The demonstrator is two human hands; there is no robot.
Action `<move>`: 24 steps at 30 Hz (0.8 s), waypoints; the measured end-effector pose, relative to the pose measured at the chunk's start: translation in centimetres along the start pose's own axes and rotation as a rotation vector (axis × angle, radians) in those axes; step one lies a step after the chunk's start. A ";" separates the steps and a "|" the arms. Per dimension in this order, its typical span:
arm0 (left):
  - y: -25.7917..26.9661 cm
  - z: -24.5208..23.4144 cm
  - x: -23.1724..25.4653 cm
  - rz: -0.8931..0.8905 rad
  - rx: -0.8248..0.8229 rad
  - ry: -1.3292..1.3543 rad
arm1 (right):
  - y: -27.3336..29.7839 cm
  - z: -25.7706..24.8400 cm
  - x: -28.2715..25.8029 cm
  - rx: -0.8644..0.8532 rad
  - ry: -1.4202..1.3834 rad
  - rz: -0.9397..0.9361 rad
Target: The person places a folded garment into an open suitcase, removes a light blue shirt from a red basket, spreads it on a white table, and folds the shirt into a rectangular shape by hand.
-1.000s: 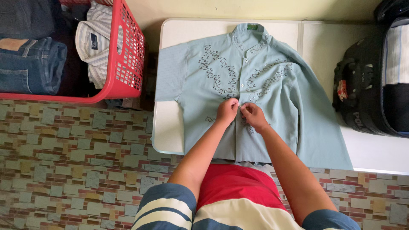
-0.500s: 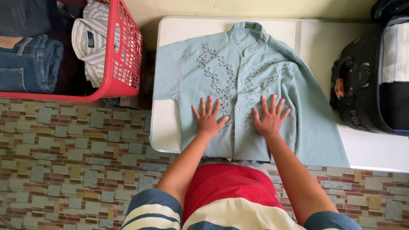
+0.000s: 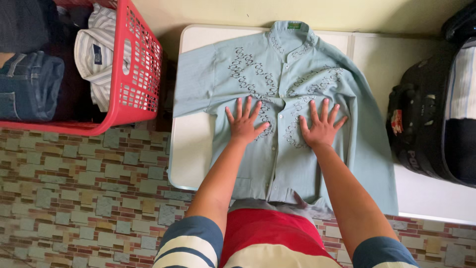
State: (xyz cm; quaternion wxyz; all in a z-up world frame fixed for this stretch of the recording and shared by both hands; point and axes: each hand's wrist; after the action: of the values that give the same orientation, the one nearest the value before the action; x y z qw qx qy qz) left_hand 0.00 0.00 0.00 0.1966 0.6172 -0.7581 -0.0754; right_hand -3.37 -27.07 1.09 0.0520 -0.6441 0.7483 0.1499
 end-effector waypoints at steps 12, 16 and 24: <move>-7.7 -1.7 1.3 -0.073 0.054 0.046 | -8.9 -1.1 0.8 -0.012 0.020 -0.005; -10.1 -1.4 1.3 -0.090 0.143 0.087 | -10.9 -1.4 0.6 -0.010 0.007 -0.026; -4.9 1.5 3.0 0.003 0.441 0.199 | -6.3 0.6 -0.1 0.300 -0.078 -0.144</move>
State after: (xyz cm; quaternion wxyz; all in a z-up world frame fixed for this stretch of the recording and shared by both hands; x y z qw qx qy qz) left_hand 3.32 -4.22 -2.50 0.1312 0.6483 -0.7341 0.1536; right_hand 2.71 -27.53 -0.45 0.1874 -0.6748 0.7115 0.0572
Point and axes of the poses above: each hand's wrist, its own y-axis away from the middle knuckle, its own z-axis out of the palm, x = y × z, and after that the axes turned 5 degrees about -x, right-handed
